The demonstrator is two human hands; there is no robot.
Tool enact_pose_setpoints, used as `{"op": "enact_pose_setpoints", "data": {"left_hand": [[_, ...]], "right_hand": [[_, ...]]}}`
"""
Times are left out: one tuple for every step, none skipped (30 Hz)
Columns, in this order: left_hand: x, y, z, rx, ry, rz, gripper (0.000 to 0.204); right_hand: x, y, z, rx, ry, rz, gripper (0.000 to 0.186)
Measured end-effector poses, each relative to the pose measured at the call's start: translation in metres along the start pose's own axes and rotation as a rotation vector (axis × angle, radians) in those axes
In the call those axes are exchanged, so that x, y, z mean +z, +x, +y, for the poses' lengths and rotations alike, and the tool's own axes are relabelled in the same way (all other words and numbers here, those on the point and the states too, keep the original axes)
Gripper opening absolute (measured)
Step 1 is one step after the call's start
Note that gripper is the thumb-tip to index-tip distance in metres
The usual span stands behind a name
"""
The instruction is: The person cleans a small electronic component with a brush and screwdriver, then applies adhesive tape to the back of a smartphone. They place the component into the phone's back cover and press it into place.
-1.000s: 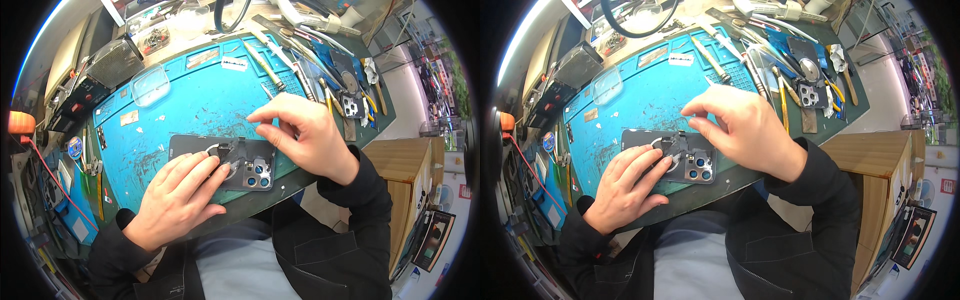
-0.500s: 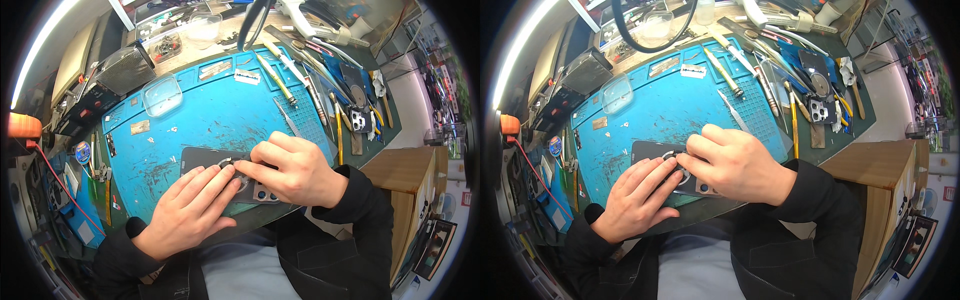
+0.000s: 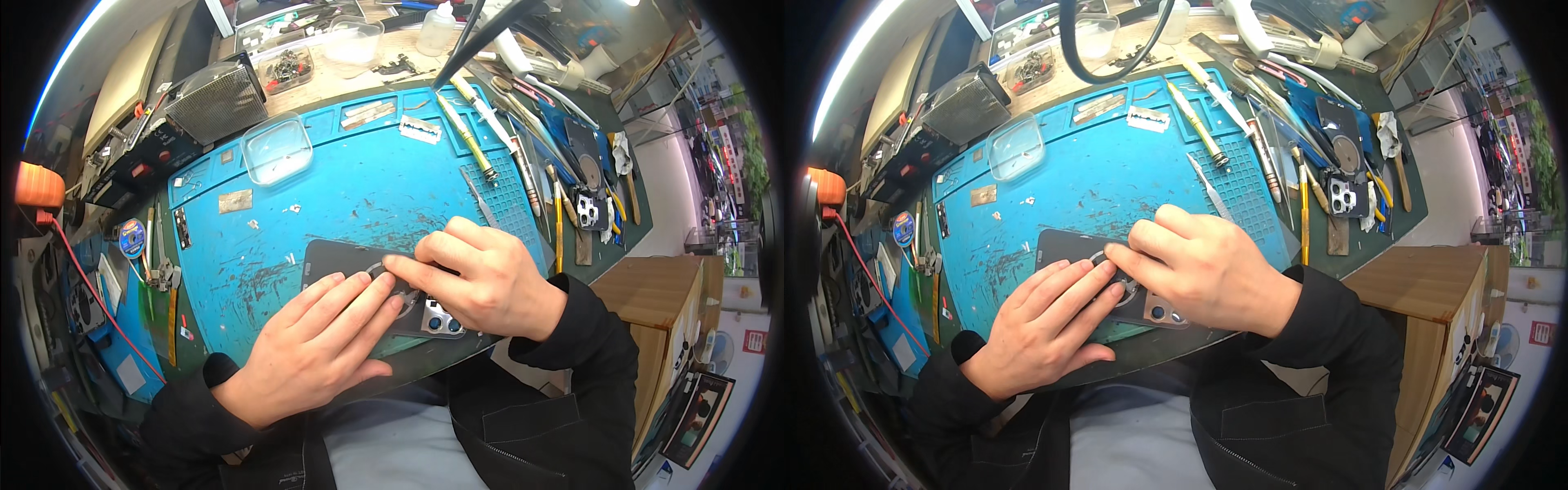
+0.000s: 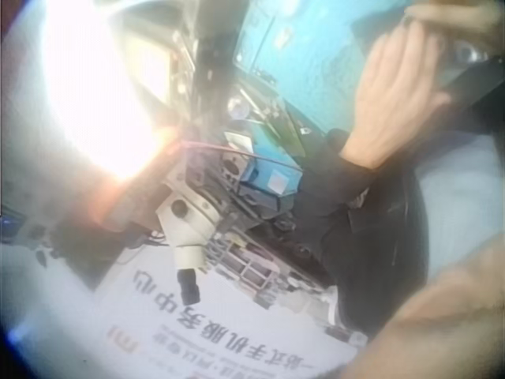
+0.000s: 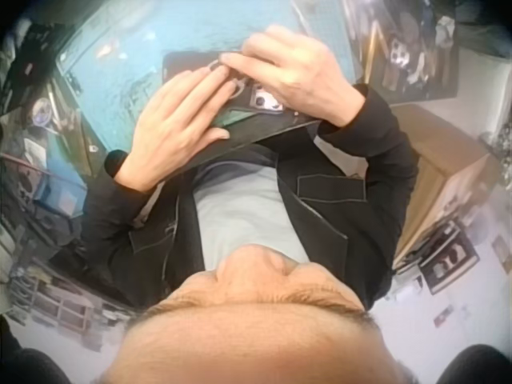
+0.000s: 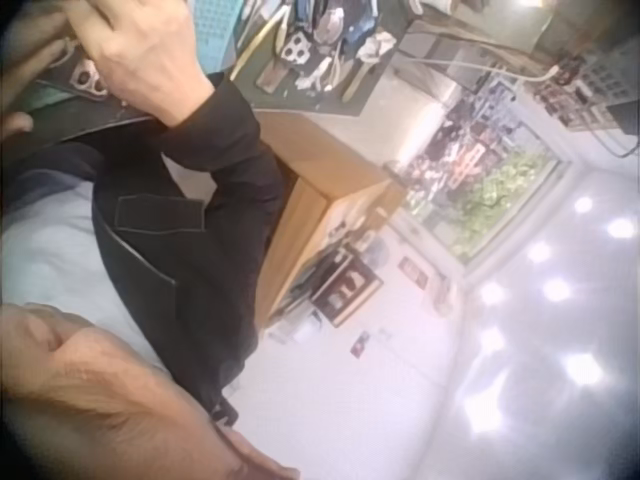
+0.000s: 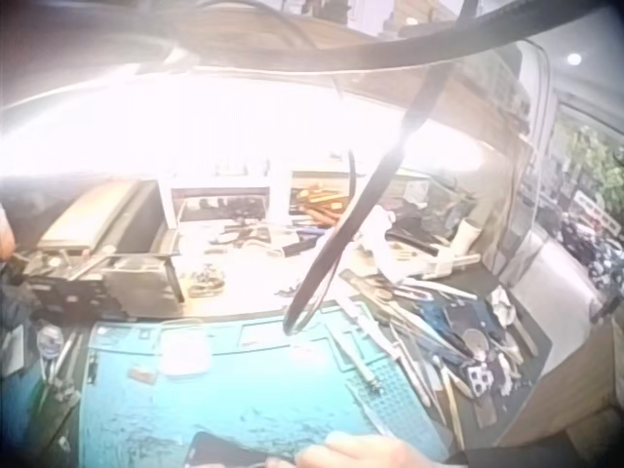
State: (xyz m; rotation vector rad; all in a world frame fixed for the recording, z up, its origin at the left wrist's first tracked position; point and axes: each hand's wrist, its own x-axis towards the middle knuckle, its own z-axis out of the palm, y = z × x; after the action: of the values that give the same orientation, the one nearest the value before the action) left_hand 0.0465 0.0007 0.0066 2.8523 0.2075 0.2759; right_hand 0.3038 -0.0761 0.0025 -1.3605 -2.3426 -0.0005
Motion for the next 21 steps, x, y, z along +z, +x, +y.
{"op": "enact_pose_setpoints", "data": {"left_hand": [[0.000,0.000,0.000,0.003,0.005,-0.009,0.067],[0.001,-0.001,-0.001,0.006,0.010,-0.016,0.066],[0.001,-0.001,-0.001,0.009,0.016,-0.024,0.065],[0.001,-0.001,-0.001,0.010,0.017,-0.024,0.065],[0.001,-0.001,-0.001,0.011,0.017,-0.025,0.065],[0.001,-0.001,-0.001,0.012,0.017,-0.026,0.065],[0.001,-0.001,-0.001,0.013,0.019,-0.027,0.065],[0.001,-0.001,-0.001,0.012,0.021,-0.029,0.065],[0.001,-0.001,-0.001,0.011,0.023,-0.031,0.065],[0.001,-0.001,0.000,0.008,0.026,-0.027,0.065],[0.002,-0.001,0.000,0.009,0.029,-0.023,0.065],[0.002,-0.001,0.000,0.009,0.031,-0.019,0.065],[0.002,0.000,0.000,0.012,0.033,-0.016,0.065],[0.002,0.000,-0.001,0.014,0.033,-0.016,0.065],[0.002,0.000,-0.001,0.016,0.032,-0.017,0.065],[0.001,-0.001,-0.001,0.012,0.031,-0.018,0.065],[0.001,0.000,-0.001,0.013,0.030,-0.013,0.065],[0.001,0.000,-0.001,0.013,0.029,-0.008,0.065],[0.001,0.001,0.000,0.011,0.018,0.004,0.065],[0.001,0.001,-0.001,0.008,0.011,0.002,0.065],[0.000,0.000,-0.001,0.005,0.003,0.000,0.065]], "right_hand": [[0.000,0.000,0.000,-0.004,-0.004,-0.013,0.038],[-0.001,0.000,0.000,-0.009,-0.010,-0.026,0.039],[-0.001,0.000,0.000,-0.013,-0.015,-0.039,0.039],[-0.001,0.001,0.000,-0.009,-0.010,-0.026,0.040],[0.000,0.001,0.000,-0.004,-0.005,-0.013,0.042],[0.000,0.002,-0.001,0.001,0.000,0.000,0.044],[-0.002,0.002,-0.002,-0.007,-0.032,-0.039,0.043],[-0.006,0.003,-0.003,-0.016,-0.062,-0.079,0.042],[-0.009,0.003,-0.004,-0.024,-0.093,-0.119,0.042],[-0.010,0.004,-0.005,-0.038,-0.113,-0.126,0.043],[-0.010,0.004,-0.005,-0.049,-0.135,-0.133,0.044],[-0.011,0.005,-0.006,-0.060,-0.158,-0.140,0.045],[-0.012,0.006,-0.007,-0.053,-0.167,-0.143,0.045],[-0.014,0.007,-0.009,-0.045,-0.172,-0.147,0.046],[-0.014,0.007,-0.011,-0.036,-0.177,-0.151,0.046],[-0.013,0.008,-0.010,-0.022,-0.153,-0.127,0.046],[-0.012,0.008,-0.008,-0.007,-0.136,-0.105,0.046],[-0.012,0.008,-0.005,0.009,-0.120,-0.082,0.047],[-0.011,0.003,-0.001,0.035,-0.081,-0.079,0.049],[-0.015,0.002,0.001,0.030,-0.093,-0.024,0.047],[-0.019,0.000,0.003,0.029,-0.103,-0.007,0.045]]}}
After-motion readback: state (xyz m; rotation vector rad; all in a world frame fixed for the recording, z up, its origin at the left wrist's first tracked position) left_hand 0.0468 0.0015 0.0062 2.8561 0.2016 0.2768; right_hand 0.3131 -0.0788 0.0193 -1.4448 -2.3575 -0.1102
